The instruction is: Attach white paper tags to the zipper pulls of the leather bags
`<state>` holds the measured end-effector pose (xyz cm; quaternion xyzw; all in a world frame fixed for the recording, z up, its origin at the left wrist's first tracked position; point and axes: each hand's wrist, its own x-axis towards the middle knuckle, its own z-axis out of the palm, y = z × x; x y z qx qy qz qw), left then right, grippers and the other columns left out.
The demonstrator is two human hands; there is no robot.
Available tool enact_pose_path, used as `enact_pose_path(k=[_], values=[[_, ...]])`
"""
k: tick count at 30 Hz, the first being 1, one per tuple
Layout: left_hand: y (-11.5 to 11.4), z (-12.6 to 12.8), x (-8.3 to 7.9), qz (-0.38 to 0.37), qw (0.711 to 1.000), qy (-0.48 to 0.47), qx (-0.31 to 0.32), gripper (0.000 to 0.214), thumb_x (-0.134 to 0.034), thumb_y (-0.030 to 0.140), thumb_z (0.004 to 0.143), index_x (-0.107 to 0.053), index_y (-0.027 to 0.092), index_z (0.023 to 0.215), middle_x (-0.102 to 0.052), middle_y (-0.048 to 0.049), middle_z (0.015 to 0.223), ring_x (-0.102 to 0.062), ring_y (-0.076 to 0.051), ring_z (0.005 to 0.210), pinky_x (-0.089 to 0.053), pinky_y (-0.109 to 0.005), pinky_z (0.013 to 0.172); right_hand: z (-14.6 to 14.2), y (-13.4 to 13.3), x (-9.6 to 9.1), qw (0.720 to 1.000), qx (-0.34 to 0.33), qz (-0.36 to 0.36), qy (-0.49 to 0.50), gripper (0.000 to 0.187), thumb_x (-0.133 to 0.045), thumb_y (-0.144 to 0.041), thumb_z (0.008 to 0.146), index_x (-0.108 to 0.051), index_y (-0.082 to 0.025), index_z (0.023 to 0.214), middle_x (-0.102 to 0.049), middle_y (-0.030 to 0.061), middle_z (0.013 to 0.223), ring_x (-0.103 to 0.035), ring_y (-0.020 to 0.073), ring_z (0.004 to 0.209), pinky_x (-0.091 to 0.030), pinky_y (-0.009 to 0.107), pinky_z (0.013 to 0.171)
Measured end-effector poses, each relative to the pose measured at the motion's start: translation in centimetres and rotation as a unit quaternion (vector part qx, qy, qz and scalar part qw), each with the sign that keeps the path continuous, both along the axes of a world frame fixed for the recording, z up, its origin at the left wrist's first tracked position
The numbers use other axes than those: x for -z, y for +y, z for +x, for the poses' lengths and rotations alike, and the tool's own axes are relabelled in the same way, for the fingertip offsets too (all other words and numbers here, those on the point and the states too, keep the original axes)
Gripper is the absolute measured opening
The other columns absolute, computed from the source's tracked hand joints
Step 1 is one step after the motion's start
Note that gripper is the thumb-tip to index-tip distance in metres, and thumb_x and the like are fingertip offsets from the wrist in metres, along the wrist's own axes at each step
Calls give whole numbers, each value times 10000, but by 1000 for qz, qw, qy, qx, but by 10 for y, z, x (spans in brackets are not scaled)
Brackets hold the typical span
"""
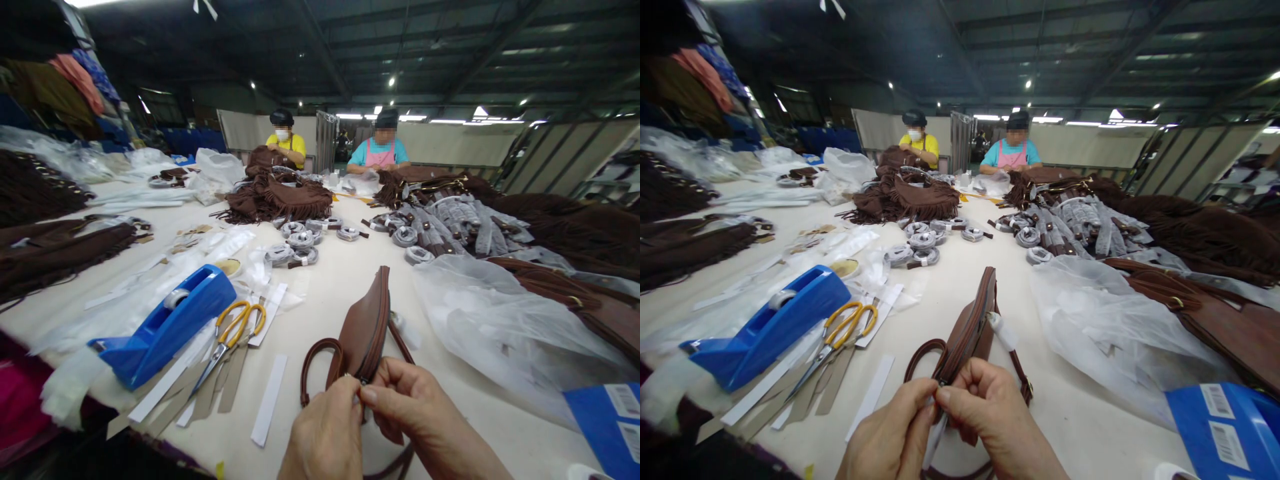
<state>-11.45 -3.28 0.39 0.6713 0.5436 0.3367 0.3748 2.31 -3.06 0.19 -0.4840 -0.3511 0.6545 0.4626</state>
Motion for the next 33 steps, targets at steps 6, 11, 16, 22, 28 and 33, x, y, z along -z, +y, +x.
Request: enact_pose_path(k=[6, 11, 16, 22, 28, 33], values=[[15, -2, -27, -261, 956, -91, 95, 122, -450, 294, 776, -486, 180, 755, -562, -12, 560, -371, -77, 356, -238, -214, 364, 0, 2, 0, 1000, -8, 3, 13, 353, -719, -389, 621, -453, -163, 568, -464, -57, 450, -358, 48, 418, -228, 193, 431], [21, -4, -36, -374, 900, -200, 101, 113, -500, 263, 708, -483, 157, 674, -499, 22, 511, -289, -28, 322, -167, -197, 361, 6, -2, -2, 999, -34, 9, 37, 293, -706, -351, 655, -504, -144, 605, -494, -39, 519, -383, 56, 466, -267, 189, 448], [19, 0, -37, -376, 891, -250, 58, 175, -580, 296, 660, -476, 156, 646, -468, 47, 464, -246, -8, 302, -154, -188, 359, 10, -13, -7, 998, -28, -17, 45, 328, -731, -395, 614, -563, -119, 674, -548, -8, 601, -393, 47, 467, -281, 190, 454], [17, 1, -35, -388, 874, -289, 43, 185, -621, 269, 614, -478, 153, 597, -492, 37, 464, -245, -1, 284, -151, -188, 347, 4, -19, 3, 997, 40, -2, 73, 435, -756, -382, 593, -502, -161, 868, -552, -42, 560, -411, 63, 462, -282, 183, 440], [14, -2, -39, -447, 840, -304, 41, 64, -558, 178, 564, -528, 121, 560, -471, 34, 475, -278, -4, 324, -206, -172, 365, -8, -22, 16, 995, 74, 47, 48, 336, -681, -388, 700, -437, -182, 802, -578, -28, 592, -435, 77, 499, -324, 192, 477], [12, 3, -43, -457, 832, -313, 8, 86, -553, 203, 538, -514, 136, 574, -483, 33, 475, -275, -10, 332, -191, -176, 367, -19, -18, 20, 993, 97, 59, 43, 309, -678, -361, 697, -421, -194, 744, -535, -54, 527, -418, 76, 456, -296, 184, 438]])
